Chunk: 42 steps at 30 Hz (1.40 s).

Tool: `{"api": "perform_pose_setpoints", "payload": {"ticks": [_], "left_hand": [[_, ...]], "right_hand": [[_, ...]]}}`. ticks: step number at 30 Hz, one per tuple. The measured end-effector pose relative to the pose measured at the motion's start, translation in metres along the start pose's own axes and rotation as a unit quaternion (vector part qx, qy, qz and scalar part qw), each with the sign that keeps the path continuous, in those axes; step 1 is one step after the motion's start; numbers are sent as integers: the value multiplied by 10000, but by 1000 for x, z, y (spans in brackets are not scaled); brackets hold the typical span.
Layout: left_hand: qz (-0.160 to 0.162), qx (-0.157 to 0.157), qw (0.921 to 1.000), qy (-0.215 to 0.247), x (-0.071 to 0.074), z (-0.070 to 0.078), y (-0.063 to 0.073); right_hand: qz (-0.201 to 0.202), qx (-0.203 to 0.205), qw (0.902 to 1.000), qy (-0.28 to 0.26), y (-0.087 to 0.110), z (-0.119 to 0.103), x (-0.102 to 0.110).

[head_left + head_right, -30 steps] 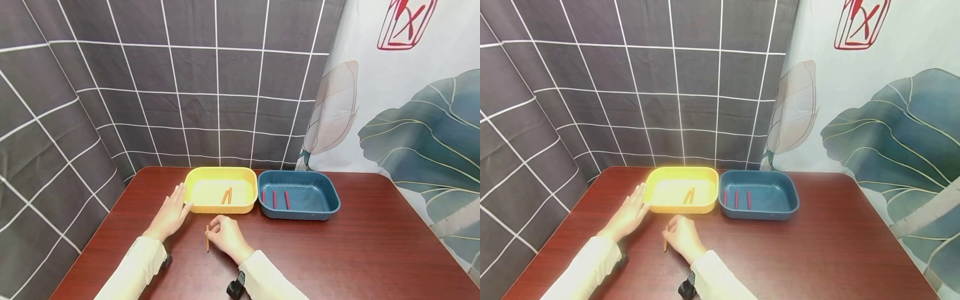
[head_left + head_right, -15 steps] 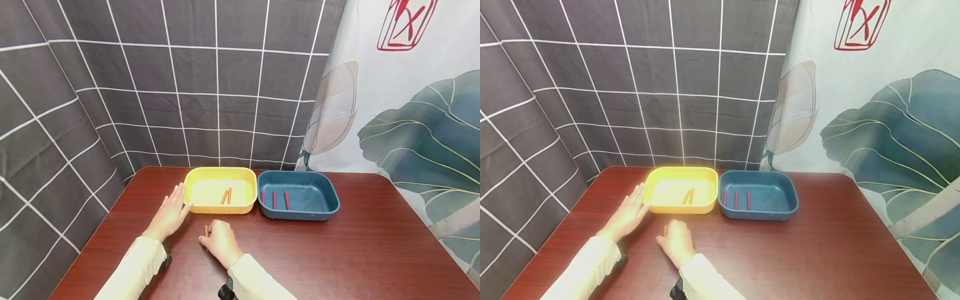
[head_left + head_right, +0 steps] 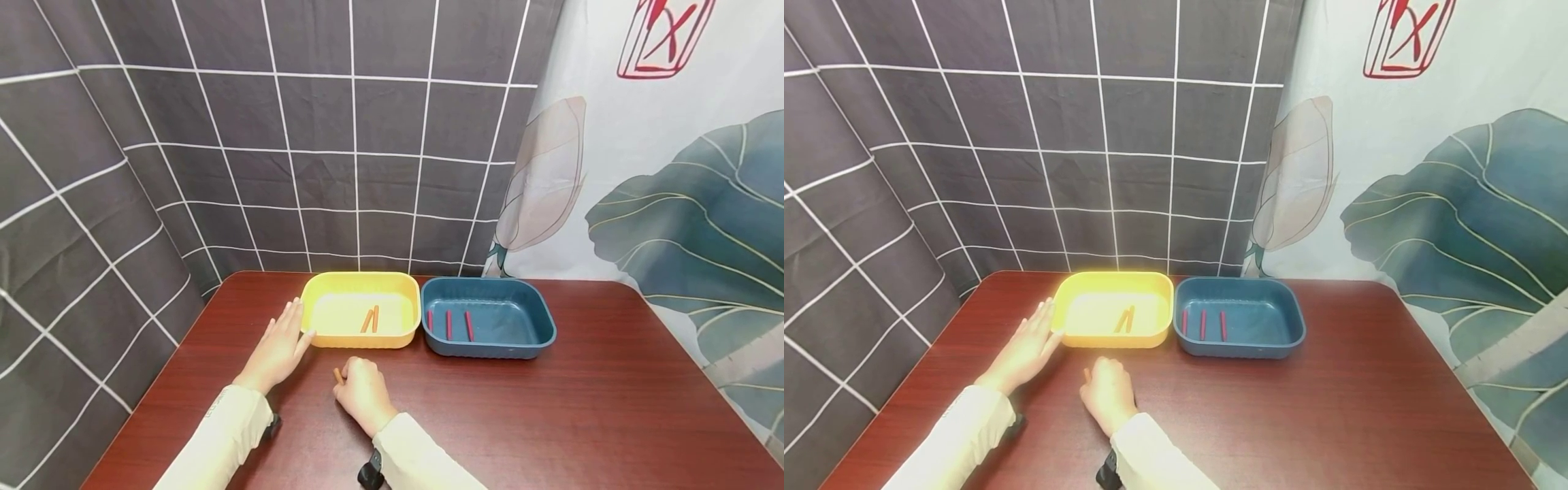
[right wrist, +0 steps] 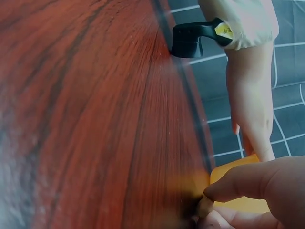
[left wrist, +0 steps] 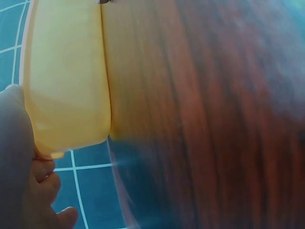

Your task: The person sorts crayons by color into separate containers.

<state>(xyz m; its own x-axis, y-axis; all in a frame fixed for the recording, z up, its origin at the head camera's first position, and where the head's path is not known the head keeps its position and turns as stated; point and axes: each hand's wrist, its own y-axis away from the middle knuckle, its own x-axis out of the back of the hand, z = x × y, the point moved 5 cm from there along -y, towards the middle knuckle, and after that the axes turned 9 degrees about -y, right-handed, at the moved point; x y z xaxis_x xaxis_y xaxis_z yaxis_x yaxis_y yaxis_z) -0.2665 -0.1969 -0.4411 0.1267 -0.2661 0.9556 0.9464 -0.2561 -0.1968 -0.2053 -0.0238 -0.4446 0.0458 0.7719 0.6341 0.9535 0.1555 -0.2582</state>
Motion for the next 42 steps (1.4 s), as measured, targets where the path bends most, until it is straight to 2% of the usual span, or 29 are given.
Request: {"api": "perform_pose_setpoints", "payload": {"ticks": [5,13,18,27,35,38,42], "left_hand": [[-11,0,10000,-18,0,0,0],[-4,-12,10000,-33,0,0,0],[-12,2,10000,-1,0,0,0],[8,3,10000,-18,-1,-2,-1],[-10,13,10000,22,-1,-2,0],[-20,8,10000,36,-1,-1,0],[-44,12,10000,47,-1,-1,0]], "right_hand": [[6,2,9997,-251,0,1,2],[-73,-259,9964,-801,0,5,2],[-136,-471,9906,-1279,1,10,1],[-54,-545,9786,-1985,-3,15,8],[-321,-933,9578,-2699,-12,19,18],[-361,-1158,9419,-3132,-17,21,23],[-480,-1441,9123,-3804,-23,21,29]]}}
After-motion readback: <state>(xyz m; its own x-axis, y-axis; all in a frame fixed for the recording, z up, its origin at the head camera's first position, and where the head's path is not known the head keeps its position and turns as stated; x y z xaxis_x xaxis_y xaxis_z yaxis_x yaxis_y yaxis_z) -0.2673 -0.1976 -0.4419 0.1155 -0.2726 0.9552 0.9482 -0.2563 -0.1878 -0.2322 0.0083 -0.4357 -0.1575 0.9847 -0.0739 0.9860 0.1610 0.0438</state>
